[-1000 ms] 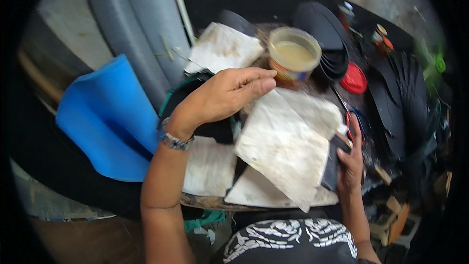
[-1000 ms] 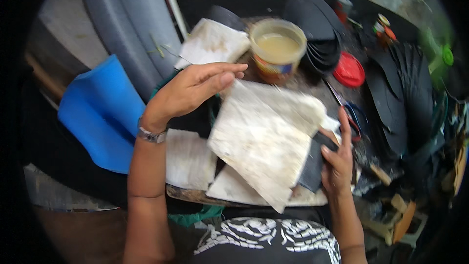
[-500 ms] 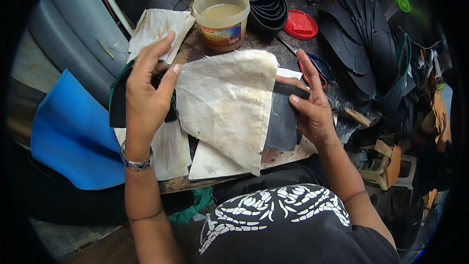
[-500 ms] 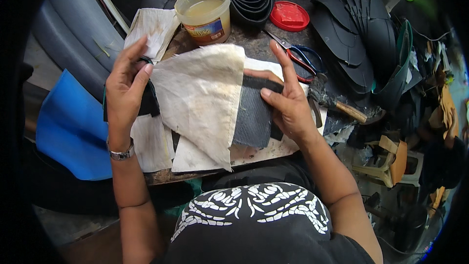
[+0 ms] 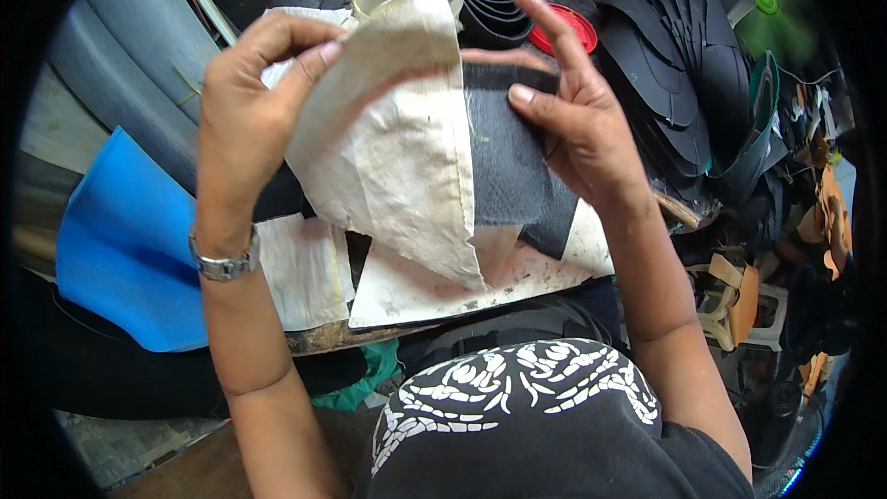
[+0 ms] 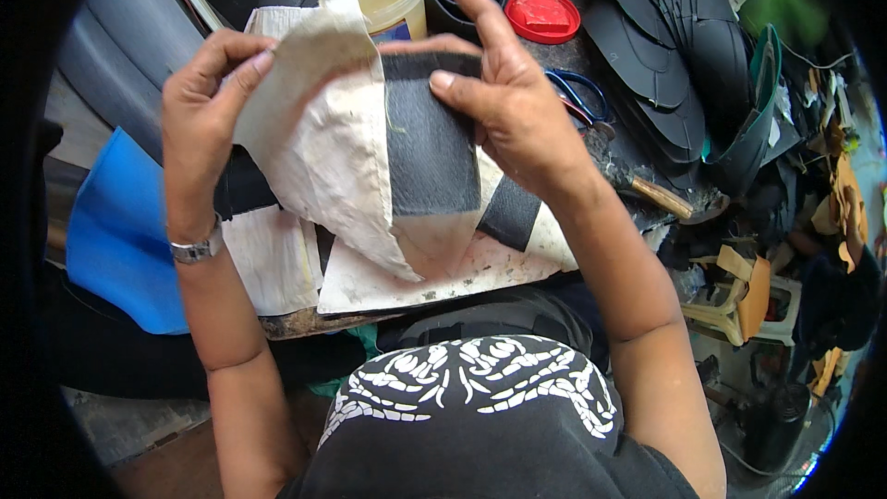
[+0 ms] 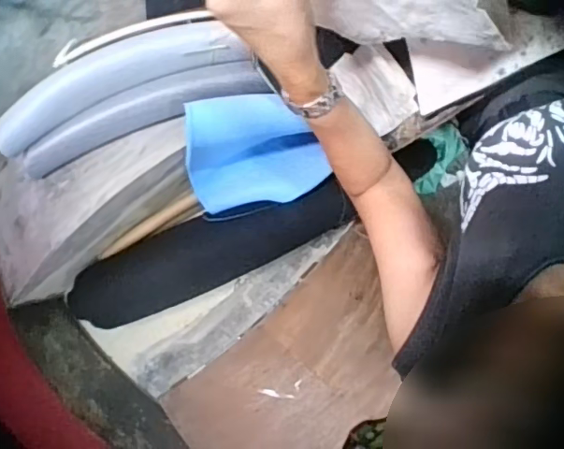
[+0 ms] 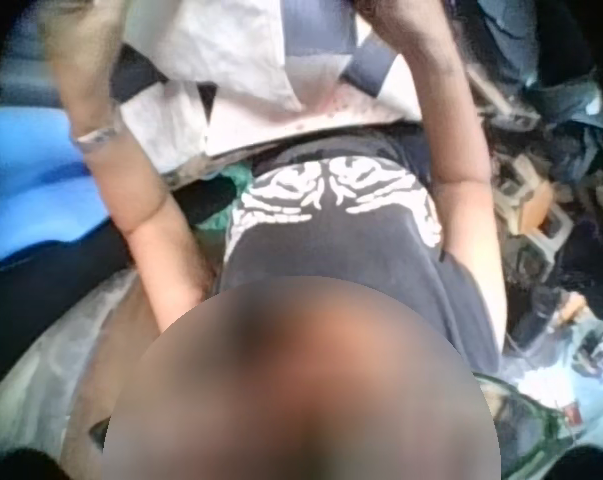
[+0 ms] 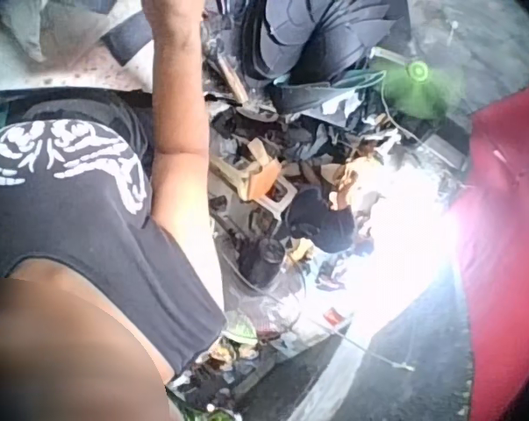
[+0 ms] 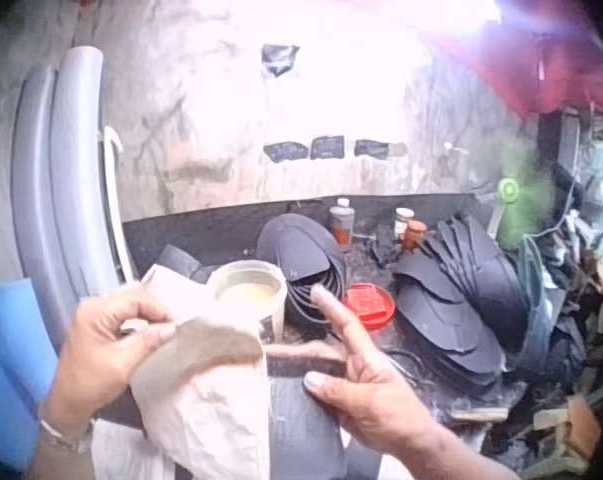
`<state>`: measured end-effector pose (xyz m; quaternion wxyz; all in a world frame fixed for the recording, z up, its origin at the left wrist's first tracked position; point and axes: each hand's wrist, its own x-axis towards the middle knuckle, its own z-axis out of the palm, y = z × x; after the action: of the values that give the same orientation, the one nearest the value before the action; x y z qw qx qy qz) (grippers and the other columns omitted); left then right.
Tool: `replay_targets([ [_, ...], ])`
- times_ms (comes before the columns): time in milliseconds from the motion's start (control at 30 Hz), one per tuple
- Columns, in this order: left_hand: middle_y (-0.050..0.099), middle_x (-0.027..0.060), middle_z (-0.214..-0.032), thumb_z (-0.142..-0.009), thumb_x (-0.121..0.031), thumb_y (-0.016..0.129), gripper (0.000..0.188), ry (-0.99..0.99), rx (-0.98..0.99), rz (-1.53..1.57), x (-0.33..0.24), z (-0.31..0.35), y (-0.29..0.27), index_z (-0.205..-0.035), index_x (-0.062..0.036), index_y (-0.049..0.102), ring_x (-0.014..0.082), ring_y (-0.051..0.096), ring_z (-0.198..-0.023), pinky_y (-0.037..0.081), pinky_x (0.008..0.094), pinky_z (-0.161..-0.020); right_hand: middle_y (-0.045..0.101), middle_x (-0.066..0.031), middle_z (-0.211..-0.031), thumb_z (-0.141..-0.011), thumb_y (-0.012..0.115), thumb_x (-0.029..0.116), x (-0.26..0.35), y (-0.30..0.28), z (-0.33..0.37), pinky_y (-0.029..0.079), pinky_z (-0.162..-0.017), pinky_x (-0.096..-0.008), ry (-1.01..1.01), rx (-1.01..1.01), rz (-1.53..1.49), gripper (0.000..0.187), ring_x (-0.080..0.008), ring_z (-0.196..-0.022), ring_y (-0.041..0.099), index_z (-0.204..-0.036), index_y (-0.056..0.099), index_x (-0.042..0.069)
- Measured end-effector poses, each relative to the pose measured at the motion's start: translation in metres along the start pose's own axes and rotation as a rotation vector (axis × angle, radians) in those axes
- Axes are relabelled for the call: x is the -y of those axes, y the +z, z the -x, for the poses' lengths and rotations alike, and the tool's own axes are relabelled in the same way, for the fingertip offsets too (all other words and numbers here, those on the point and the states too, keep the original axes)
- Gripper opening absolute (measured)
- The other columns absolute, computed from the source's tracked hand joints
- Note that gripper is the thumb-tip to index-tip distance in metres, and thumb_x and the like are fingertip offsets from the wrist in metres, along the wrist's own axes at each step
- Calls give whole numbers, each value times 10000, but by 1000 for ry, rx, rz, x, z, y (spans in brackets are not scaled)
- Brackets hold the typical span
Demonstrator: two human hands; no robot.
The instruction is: The person assembles a slip-on shoe by hand, placing a black insole into the shoe upper, pressing it into place, and trimming excess material with scissors. The person repeatedly adjusts the insole and uses a hammer to tap the shoe interior, then cuts and repositions the insole multiple times.
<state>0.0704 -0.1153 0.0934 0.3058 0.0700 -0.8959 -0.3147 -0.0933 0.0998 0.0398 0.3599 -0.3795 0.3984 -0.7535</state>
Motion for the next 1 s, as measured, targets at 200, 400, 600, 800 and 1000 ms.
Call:
replay_targets([
  [200, 538, 196, -1456, -752, -434, 854, 761, 369, -6, -262, 1, 32, 16, -1388, -91, 618, 354, 535, -1320, 437, 445, -1077, 601, -228, -1370, -918, 596, -67, -24, -8, 8, 532, -1037, -336, 90, -91, -111, 827, -218, -1183, 655, -1621, 199, 114],
  [400, 275, 231, -1654, -675, -417, 854, 1074, 223, 275, -218, -15, 93, 58, -1580, -95, 375, 377, 280, -1534, 172, 549, -1226, 590, -199, -1385, -900, 619, -65, -19, -7, 8, 507, -1058, -337, 156, -209, -167, 813, -216, -1203, 640, -1606, 255, 107],
  [600, 618, 197, -1403, -838, -74, 676, 593, 52, 4, 48, 4, 114, 54, -1415, 17, 573, 287, 591, -1312, 384, 429, -1125, 570, -233, -1395, -1006, 578, 177, -10, -13, 6, 582, -943, -382, 153, -19, -119, 786, -244, -1153, 656, -1631, 102, 142],
  [800, 662, 152, -1249, -890, -12, 669, 464, -480, -407, 533, 0, 110, 5, -1338, 56, 568, 241, 643, -1124, 472, 350, -1010, 535, -270, -1424, -1026, 588, 358, -3, -41, 16, 562, -945, -429, 143, -184, 616, 772, -331, -1222, 626, -1628, 170, 115],
  [1000, 643, 160, -1281, -897, -14, 648, 490, -449, -460, 544, 17, 104, -25, -1367, 59, 527, 253, 643, -1142, 491, 363, -1013, 536, -244, -1406, -919, 708, 164, -16, -49, 55, 357, -1148, -454, 372, -54, 1612, 813, -394, -1310, 497, -1607, 277, 155],
])
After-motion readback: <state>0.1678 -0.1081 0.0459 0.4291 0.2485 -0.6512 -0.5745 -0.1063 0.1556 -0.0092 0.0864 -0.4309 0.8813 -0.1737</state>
